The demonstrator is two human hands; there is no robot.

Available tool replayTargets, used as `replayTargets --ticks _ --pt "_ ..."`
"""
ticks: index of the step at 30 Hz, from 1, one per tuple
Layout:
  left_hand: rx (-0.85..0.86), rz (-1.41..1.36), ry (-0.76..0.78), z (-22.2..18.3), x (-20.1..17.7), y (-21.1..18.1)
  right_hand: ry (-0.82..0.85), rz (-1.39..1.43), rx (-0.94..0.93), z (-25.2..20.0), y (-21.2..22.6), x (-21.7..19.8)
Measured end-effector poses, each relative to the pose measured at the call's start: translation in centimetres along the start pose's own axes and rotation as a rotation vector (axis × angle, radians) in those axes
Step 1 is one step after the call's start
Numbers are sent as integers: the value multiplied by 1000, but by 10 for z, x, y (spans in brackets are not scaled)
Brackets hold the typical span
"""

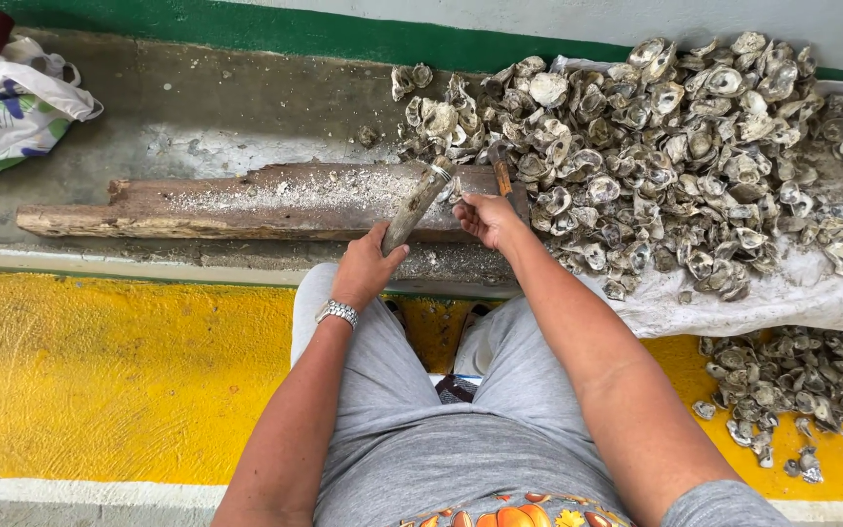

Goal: Shucking oysters using a metal tool and a piece of wood.

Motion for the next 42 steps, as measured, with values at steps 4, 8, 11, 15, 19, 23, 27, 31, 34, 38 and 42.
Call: replayTargets --ticks 4,8,11,15,19,23,27,31,34,38,42 --pt "13 41 7 5 5 1 -24 0 -36 -11 9 2" --pt "-3 69 32 6 10 4 -30 -128 -32 -24 11 9" --pt "-14 70 21 5 8 3 -26 -251 -102 -16 9 7" --pt "-72 -35 -41 17 10 23 -427 -999 -536 -39 56 -6" --pt "-24 -113 -146 54 11 47 -665 -1371 -599 -73 81 -27" --pt "-206 -156 -66 108 45 115 -609 -1359 -500 -24 48 -72" --pt "-165 106 -229 126 33 128 -617 -1268 -568 -13 51 -83" --pt "63 448 -392 112 17 76 -339 -377 -525 -63 72 -64" --pt "93 589 -442 93 23 -4 -278 -101 -573 -89 87 -54" --pt "299 423 -158 106 106 -28 -155 -229 -497 -67 58 -35" --pt "358 250 -265 150 146 5 -213 -460 -694 -79 63 -21"
Point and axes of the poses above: each hand's wrist, its own z-axis towards the middle knuckle, its own x-axis out of the palm, y = z × x, the point moved 9 cm from there along z, towards the middle knuckle, and after that the axes turned 7 degrees about -z, right-handed, at the moved point
